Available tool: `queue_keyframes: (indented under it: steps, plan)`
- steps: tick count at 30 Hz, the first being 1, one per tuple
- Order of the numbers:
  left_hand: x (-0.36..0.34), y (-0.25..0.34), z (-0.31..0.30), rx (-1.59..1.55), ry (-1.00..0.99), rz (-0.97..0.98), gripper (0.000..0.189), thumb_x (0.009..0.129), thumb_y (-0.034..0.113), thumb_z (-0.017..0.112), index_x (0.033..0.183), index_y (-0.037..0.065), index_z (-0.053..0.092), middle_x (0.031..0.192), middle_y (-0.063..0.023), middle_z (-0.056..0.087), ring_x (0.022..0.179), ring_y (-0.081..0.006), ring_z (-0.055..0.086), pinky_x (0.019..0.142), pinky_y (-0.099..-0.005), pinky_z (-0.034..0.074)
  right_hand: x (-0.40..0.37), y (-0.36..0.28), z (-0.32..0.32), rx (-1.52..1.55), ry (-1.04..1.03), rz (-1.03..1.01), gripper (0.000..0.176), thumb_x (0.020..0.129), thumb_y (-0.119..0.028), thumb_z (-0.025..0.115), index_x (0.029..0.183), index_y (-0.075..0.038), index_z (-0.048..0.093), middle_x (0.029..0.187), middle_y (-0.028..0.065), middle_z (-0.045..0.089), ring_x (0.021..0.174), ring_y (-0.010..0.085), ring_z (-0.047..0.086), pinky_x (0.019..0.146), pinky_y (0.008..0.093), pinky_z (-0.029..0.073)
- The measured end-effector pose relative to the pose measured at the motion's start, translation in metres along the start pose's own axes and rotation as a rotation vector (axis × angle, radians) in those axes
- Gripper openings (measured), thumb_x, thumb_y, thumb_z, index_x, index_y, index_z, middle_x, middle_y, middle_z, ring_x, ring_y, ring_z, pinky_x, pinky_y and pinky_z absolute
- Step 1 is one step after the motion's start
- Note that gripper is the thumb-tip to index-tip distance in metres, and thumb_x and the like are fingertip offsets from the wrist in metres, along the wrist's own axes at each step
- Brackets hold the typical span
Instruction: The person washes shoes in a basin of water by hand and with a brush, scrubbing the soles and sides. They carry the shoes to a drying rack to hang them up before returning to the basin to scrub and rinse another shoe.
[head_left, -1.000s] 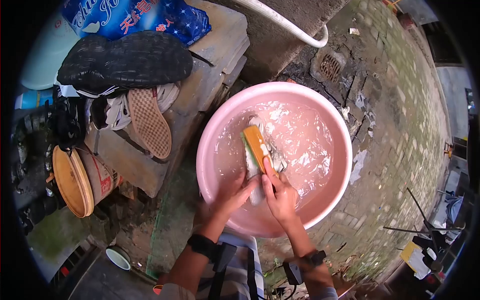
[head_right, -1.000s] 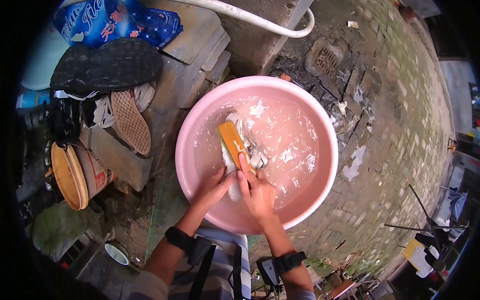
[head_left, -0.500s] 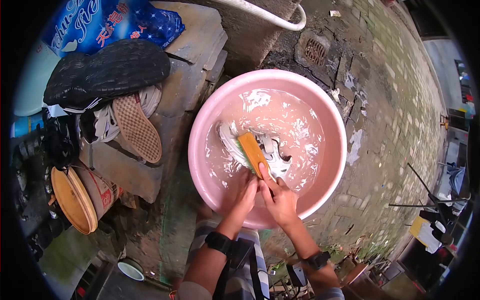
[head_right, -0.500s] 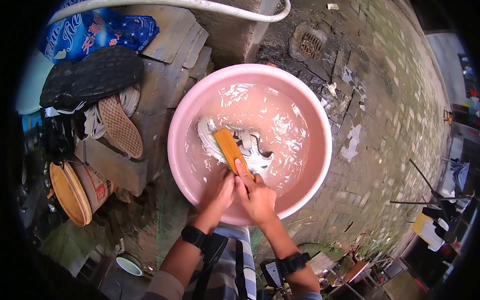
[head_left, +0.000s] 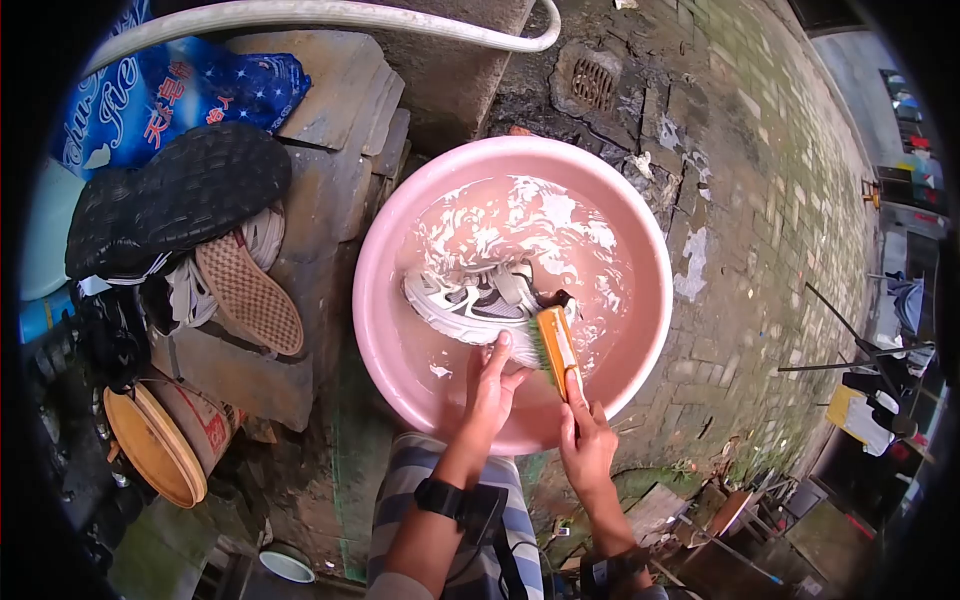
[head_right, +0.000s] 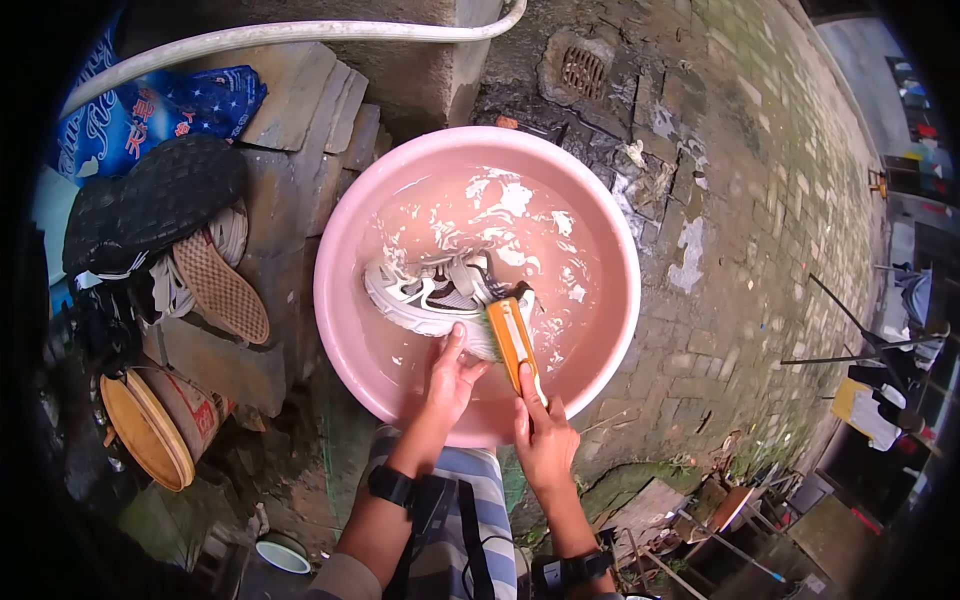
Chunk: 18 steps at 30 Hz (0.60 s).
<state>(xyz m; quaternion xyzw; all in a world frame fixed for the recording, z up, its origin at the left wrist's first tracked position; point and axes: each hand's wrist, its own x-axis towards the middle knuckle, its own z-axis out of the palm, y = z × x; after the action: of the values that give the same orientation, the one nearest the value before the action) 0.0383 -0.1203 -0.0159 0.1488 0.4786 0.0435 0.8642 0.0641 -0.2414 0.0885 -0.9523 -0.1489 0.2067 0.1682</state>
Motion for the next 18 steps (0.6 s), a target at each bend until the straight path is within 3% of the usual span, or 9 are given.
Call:
queue_keyframes:
  steps: [2, 5, 6, 8, 9, 10, 12, 14, 18]
  plan:
    - [-0.009, 0.01, 0.014, -0.153, -0.022, 0.027, 0.035, 0.085, 0.029, 0.059, 0.112, 0.011, 0.045, 0.112, -0.0032, 0.052, 0.104, -0.0178, 0.051, 0.083, -0.0419, 0.048, -0.003, -0.001, 0.001, 0.079, 0.022, 0.084, 0.045, 0.084, -0.015, 0.054, 0.128, -0.024, 0.047, 0.075, 0.0115, 0.057, 0.058, 0.0243, 0.057, 0.054, 0.0354, 0.047]
    - [-0.009, 0.008, 0.014, -0.2, -0.052, 0.024, 0.037, 0.086, 0.03, 0.057, 0.114, 0.01, 0.044, 0.116, -0.0051, 0.05, 0.11, -0.0201, 0.049, 0.088, -0.0463, 0.046, 0.004, -0.004, 0.006, 0.409, 0.125, 0.176, 0.039, 0.091, -0.014, 0.046, 0.13, -0.011, 0.043, 0.11, 0.0176, 0.059, 0.092, 0.022, 0.06, 0.081, 0.0287, 0.044]
    - [-0.008, 0.008, 0.014, -0.236, -0.072, 0.025, 0.038, 0.086, 0.03, 0.057, 0.115, 0.01, 0.044, 0.116, -0.0052, 0.05, 0.11, -0.0202, 0.049, 0.089, -0.0469, 0.046, 0.012, -0.001, 0.004, 0.409, 0.129, 0.176, 0.039, 0.091, -0.014, 0.046, 0.13, -0.011, 0.043, 0.11, 0.0176, 0.059, 0.092, 0.022, 0.06, 0.081, 0.0287, 0.044]
    - [-0.002, 0.006, 0.01, -0.216, -0.076, 0.023, 0.038, 0.086, 0.03, 0.056, 0.116, 0.009, 0.044, 0.117, -0.0052, 0.05, 0.111, -0.0203, 0.048, 0.09, -0.0467, 0.046, 0.029, 0.013, -0.001, 0.733, -0.098, 0.428, 0.039, 0.092, -0.015, 0.044, 0.13, -0.007, 0.041, 0.118, 0.0135, 0.056, 0.102, 0.0194, 0.055, 0.088, 0.0283, 0.041]
    - [0.0, 0.004, 0.006, -0.197, -0.078, 0.017, 0.038, 0.087, 0.03, 0.056, 0.116, 0.009, 0.044, 0.118, -0.0052, 0.049, 0.112, -0.0205, 0.047, 0.091, -0.0465, 0.045, 0.041, 0.021, -0.007, 0.739, -0.156, 0.459, 0.039, 0.093, -0.018, 0.043, 0.129, -0.005, 0.042, 0.097, 0.0074, 0.063, 0.08, 0.0131, 0.059, 0.071, 0.0243, 0.046]
    - [0.0, 0.003, 0.005, -0.197, -0.077, 0.013, 0.038, 0.087, 0.03, 0.056, 0.116, 0.009, 0.044, 0.118, -0.0052, 0.049, 0.112, -0.0205, 0.047, 0.091, -0.0465, 0.045, 0.053, 0.024, -0.013, 0.737, -0.154, 0.462, 0.039, 0.093, -0.018, 0.043, 0.129, -0.005, 0.042, 0.097, 0.0074, 0.063, 0.08, 0.0131, 0.059, 0.071, 0.0243, 0.046]
    - [-0.002, 0.002, 0.004, -0.208, -0.037, -0.004, 0.038, 0.087, 0.03, 0.055, 0.117, 0.009, 0.043, 0.12, -0.0053, 0.049, 0.114, -0.0202, 0.045, 0.092, -0.0455, 0.044, 0.079, 0.027, -0.029, 0.853, -0.397, 0.593, 0.039, 0.092, -0.025, 0.047, 0.127, -0.008, 0.046, 0.055, -0.0062, 0.035, 0.043, 0.0024, 0.03, 0.039, 0.0184, 0.025]
    - [-0.003, 0.004, -0.002, -0.258, -0.1, 0.0, 0.034, 0.085, 0.027, 0.058, 0.113, 0.01, 0.047, 0.116, -0.0035, 0.052, 0.11, -0.0181, 0.048, 0.09, -0.0445, 0.045, 0.107, 0.033, -0.044, 0.794, -0.529, 0.571, 0.039, 0.091, -0.027, 0.048, 0.125, -0.008, 0.048, 0.055, -0.0057, 0.037, 0.043, 0.0026, 0.031, 0.039, 0.0182, 0.025]
    - [-0.016, 0.006, -0.007, -0.374, -0.291, -0.037, 0.039, 0.09, 0.031, 0.049, 0.123, 0.011, 0.043, 0.124, -0.0061, 0.048, 0.118, -0.0226, 0.043, 0.099, -0.0456, 0.034, 0.152, 0.029, -0.044, 0.701, -0.867, 0.516, 0.043, 0.087, -0.034, 0.053, 0.122, -0.011, 0.052, 0.054, -0.0069, 0.039, 0.042, 0.0028, 0.032, 0.038, 0.0182, 0.026]
